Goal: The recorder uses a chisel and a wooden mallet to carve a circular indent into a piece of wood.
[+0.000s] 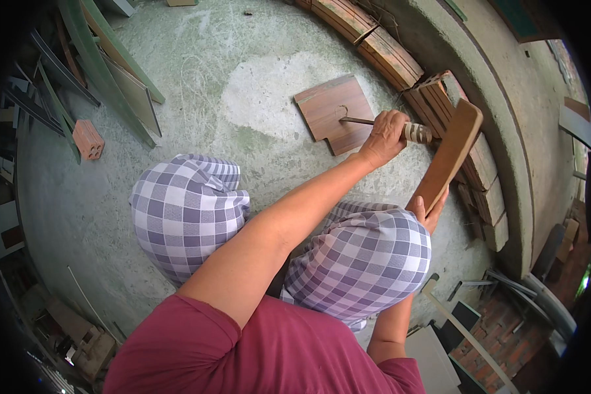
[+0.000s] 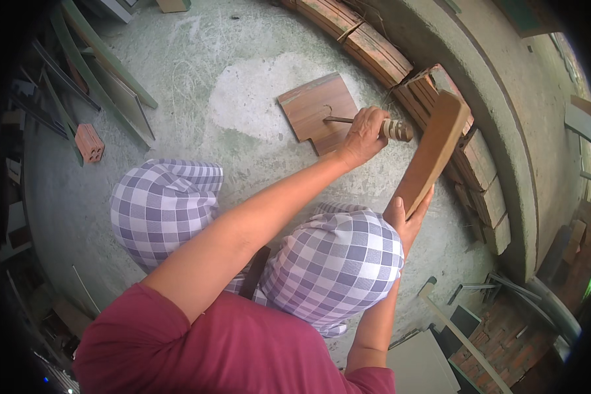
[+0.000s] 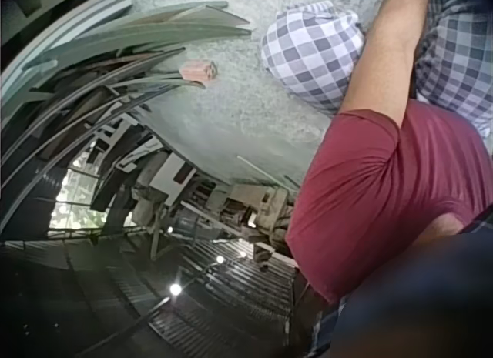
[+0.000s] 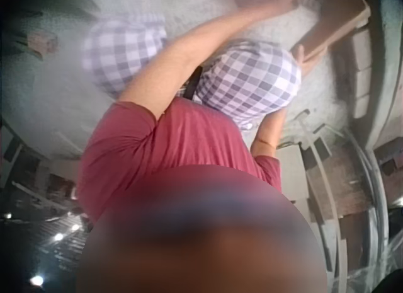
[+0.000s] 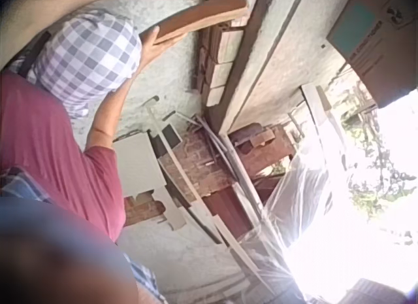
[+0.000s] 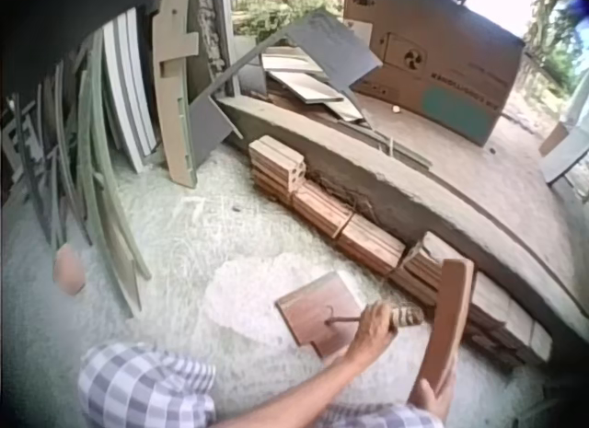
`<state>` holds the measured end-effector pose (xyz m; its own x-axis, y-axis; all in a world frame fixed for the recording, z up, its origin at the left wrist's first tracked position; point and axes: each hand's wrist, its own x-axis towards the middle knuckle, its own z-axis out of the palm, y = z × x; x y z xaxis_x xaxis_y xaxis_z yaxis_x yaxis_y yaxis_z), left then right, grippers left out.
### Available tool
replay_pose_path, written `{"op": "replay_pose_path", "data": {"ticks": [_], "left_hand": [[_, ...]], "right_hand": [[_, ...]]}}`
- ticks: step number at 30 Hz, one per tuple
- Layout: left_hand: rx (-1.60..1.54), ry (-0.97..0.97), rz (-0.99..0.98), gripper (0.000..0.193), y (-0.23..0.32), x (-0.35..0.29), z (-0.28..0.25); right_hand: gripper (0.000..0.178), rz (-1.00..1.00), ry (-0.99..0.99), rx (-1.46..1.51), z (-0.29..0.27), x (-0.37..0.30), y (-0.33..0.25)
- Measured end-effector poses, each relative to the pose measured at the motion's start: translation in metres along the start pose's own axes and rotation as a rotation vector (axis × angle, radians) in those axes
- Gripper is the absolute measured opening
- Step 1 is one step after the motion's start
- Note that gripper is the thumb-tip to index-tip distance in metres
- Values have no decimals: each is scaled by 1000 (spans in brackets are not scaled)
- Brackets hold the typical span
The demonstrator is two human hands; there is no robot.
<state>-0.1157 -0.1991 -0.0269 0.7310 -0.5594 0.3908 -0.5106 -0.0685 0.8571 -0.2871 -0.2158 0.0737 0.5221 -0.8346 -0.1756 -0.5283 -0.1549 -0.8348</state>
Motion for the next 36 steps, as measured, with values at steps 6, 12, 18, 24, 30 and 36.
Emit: {"op": "replay_pose_path", "data": {"ticks": [6, 12, 18, 24, 30, 36], "left_hand": [[50, -35, 164, 42, -4, -43, 6], [29, 90, 97, 47, 5, -41, 2], [-50, 144, 56, 52, 14, -17, -3], [-20, 136, -42, 51, 3, -8, -10], [-25, 133, -76, 50, 4, 1, -12], [-7, 128, -72, 50, 3, 10, -13]], "right_hand": [[76, -86, 138, 207, -2, 2, 32], [76, -64, 128, 178, -6, -3, 32], [76, -38, 153, 180, -7, 0, 34], [75, -97, 177, 203, -1, -3, 30], [75, -41, 183, 219, 4, -10, 24], [76, -37, 182, 247, 3, -6, 27]]}}
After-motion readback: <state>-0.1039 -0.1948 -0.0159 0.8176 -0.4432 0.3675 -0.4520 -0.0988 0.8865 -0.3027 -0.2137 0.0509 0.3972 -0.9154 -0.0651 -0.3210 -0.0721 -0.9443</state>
